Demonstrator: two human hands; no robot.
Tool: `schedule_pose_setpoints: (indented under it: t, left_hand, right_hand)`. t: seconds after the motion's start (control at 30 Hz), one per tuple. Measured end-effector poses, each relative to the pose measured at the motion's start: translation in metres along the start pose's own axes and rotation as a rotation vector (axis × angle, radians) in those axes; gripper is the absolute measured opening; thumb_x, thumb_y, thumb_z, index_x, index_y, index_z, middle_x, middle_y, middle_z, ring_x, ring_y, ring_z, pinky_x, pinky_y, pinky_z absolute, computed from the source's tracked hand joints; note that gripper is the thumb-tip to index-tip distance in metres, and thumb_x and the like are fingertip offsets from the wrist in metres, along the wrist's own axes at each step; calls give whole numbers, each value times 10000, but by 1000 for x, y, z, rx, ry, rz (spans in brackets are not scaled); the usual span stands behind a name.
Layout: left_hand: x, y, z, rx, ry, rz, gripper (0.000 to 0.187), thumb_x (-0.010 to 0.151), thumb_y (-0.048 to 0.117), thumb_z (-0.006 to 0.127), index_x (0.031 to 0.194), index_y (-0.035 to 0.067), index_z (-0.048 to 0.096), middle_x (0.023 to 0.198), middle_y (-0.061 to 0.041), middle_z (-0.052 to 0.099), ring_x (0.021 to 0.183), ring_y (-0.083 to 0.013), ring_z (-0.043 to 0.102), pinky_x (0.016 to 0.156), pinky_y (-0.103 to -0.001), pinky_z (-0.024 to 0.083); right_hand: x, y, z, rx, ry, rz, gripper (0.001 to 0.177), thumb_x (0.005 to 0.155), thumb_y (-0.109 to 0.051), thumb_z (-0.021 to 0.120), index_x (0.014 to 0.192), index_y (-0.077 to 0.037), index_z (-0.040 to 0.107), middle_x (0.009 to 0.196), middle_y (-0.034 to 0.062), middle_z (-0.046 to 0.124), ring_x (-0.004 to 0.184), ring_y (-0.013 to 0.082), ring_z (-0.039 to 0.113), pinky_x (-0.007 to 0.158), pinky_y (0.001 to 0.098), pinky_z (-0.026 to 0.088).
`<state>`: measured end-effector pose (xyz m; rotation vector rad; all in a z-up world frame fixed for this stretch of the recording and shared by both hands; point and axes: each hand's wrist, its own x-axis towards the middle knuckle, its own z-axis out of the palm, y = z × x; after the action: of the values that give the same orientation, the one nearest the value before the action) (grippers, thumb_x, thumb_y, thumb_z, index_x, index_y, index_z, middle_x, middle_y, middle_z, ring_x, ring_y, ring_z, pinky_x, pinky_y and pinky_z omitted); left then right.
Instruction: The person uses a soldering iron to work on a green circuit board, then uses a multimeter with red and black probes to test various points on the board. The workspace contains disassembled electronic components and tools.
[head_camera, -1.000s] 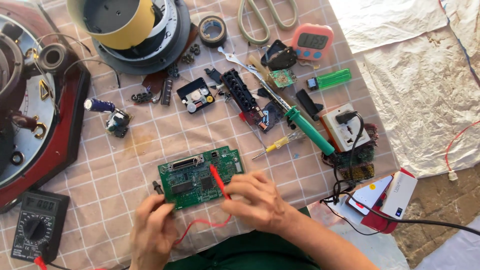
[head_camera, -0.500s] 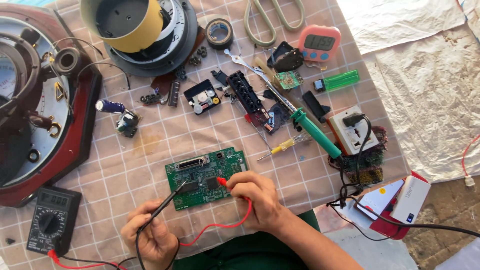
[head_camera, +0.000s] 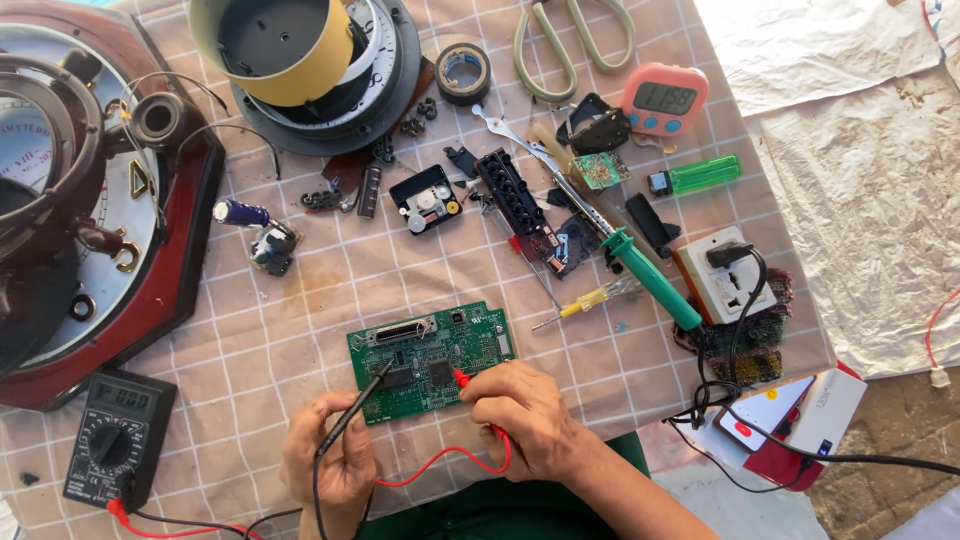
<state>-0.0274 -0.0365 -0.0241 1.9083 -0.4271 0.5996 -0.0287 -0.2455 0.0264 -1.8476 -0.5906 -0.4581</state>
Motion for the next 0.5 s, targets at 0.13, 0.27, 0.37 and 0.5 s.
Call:
schedule_pose_setpoints:
  t: [0.13, 0.27, 0.37, 0.5]
  left_hand:
    - [22, 20, -1, 126, -44, -66, 117, 816, 75, 517, 849, -36, 499, 811, -205, 556, 735, -283, 609, 707, -310, 520]
    - [17, 17, -3, 173, -56, 1, 76, 824, 59, 517, 842, -15, 521, 858, -210, 553, 753, -276, 602, 716, -311, 517]
    - [19, 17, -4, 214, -114, 58, 70, 826, 51, 518, 859, -7, 537, 883, -209, 555, 767, -271, 598, 720, -307, 508]
    - [18, 16, -4, 234, -159, 116, 63, 821, 49, 523, 854, 4, 552, 885, -195, 558, 772, -291, 595, 727, -334, 502]
  right_hand:
    - [-4, -2, 1, -78, 28, -40, 320, 933, -231, 268, 756, -35, 451, 831, 144, 566, 668, 278, 605, 562, 349, 446]
    - [-9, 5, 8, -175, 43, -30, 217, 899, -171, 352, 791, -37, 484, 923, 154, 562, 800, 311, 610, 666, 365, 476]
    - [-7, 6, 9, -220, -23, -11, 111, 867, -75, 406, 822, -39, 501, 986, 156, 551, 874, 326, 594, 736, 383, 468]
    - [-7, 9, 13, -320, -178, 25, 128, 886, -34, 420, 886, -42, 547, 1070, 134, 525, 964, 305, 544, 788, 380, 445]
